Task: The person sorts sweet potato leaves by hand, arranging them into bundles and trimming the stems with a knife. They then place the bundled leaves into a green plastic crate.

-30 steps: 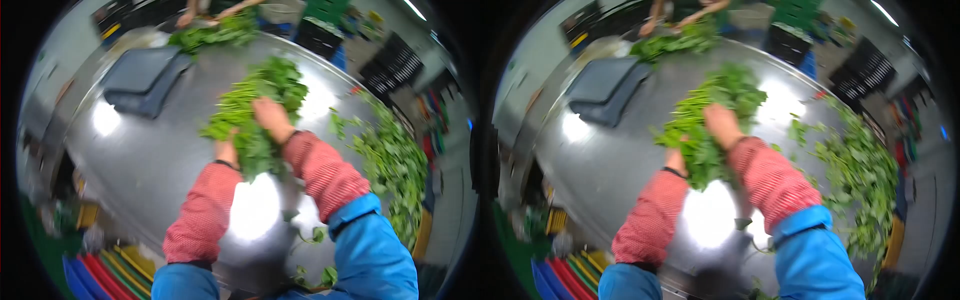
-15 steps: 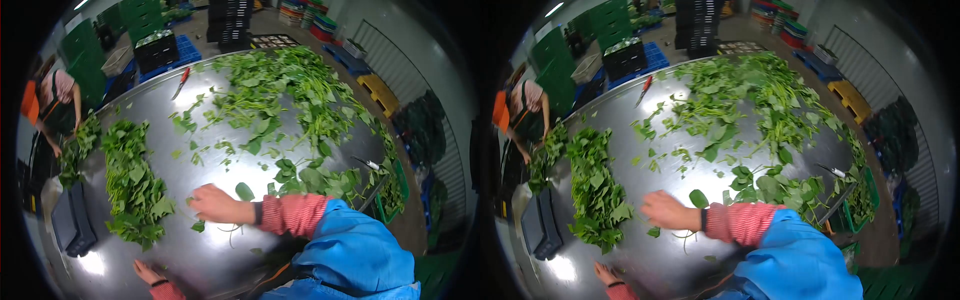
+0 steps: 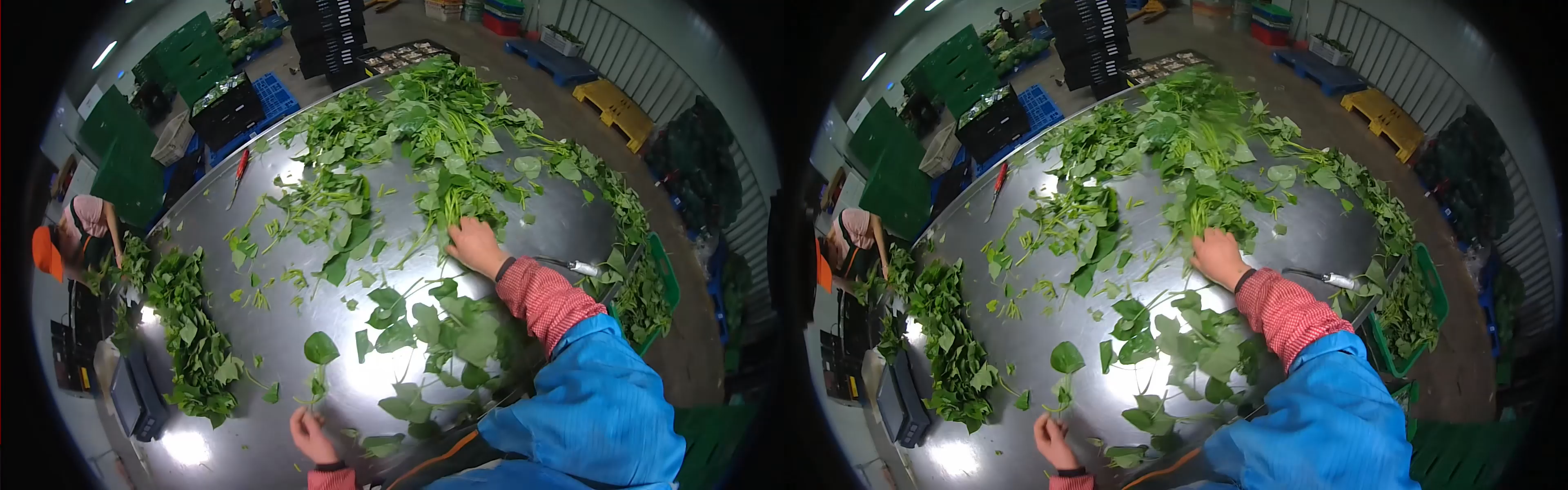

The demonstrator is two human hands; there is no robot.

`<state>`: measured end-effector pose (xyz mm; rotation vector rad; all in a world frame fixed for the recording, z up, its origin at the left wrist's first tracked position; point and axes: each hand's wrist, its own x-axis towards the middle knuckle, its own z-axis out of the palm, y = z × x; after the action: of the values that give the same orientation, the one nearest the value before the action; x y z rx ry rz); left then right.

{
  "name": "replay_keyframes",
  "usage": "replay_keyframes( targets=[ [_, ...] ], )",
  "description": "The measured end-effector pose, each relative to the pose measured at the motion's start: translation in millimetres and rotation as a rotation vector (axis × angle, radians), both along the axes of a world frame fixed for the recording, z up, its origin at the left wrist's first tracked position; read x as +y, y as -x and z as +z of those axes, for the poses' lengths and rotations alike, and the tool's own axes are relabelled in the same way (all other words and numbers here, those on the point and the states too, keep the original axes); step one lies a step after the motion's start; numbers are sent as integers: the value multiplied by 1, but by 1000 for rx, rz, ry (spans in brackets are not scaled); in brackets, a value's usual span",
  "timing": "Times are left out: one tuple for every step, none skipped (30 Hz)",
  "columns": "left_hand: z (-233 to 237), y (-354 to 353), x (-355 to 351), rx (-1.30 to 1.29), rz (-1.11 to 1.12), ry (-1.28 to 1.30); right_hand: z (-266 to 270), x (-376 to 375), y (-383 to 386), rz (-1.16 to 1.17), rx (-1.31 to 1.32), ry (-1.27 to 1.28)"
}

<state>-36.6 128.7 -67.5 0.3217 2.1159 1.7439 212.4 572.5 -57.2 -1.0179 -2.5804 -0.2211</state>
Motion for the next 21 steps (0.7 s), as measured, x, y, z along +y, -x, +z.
replay_keyframes(
  targets=[
    [14,-13,38,-14,-76,-26,-7,1,-9,5,-47,81],
    [18,-23,69,-38,-166,-58,-15,-10,-19,13,-98,162],
    [19,-33,100,-33,-255,-68,-23,-22,-28,26,-154,245],
    [18,-42,128,-31,-341,-86,-20,-37,-40,53,-230,349],
    [14,-52,157,-4,-432,-85,-6,-47,-52,79,-307,451],
    [10,-60,184,41,-520,-35,11,-45,-60,138,-340,541],
    [16,-76,214,129,-558,-32,29,-44,-68,196,-372,632],
    [20,-86,241,236,-637,-36,36,-40,-74,254,-404,722],
    [23,-94,266,373,-708,62,35,-29,-78,202,-292,681],
    [19,-101,289,537,-738,62,35,-13,-80,151,-180,638],
    [11,-106,309,614,-765,90,35,3,-82,99,-68,594],
    [7,-112,328,726,-756,114,38,20,-79,40,-5,603],
    [4,-118,344,840,-747,135,37,31,-73,23,86,601],
    [2,-124,354,830,-779,192,36,43,-65,6,180,595],
    [1,-128,366,821,-811,249,35,55,-57,-11,275,587],
    [-6,-132,370,747,-862,317,33,68,-51,0,294,575],
    [-9,-137,370,747,-927,388,30,84,-49,-12,318,524],
    [-7,-143,367,816,-1027,335,28,105,-46,-24,343,474],
    [-3,-154,360,786,-1105,338,26,128,-42,-34,366,423],
    [-4,-164,347,773,-1153,309,25,157,-43,-79,353,410],
    [-3,-172,333,712,-1202,219,20,186,-45,-133,322,384]
  ],
)
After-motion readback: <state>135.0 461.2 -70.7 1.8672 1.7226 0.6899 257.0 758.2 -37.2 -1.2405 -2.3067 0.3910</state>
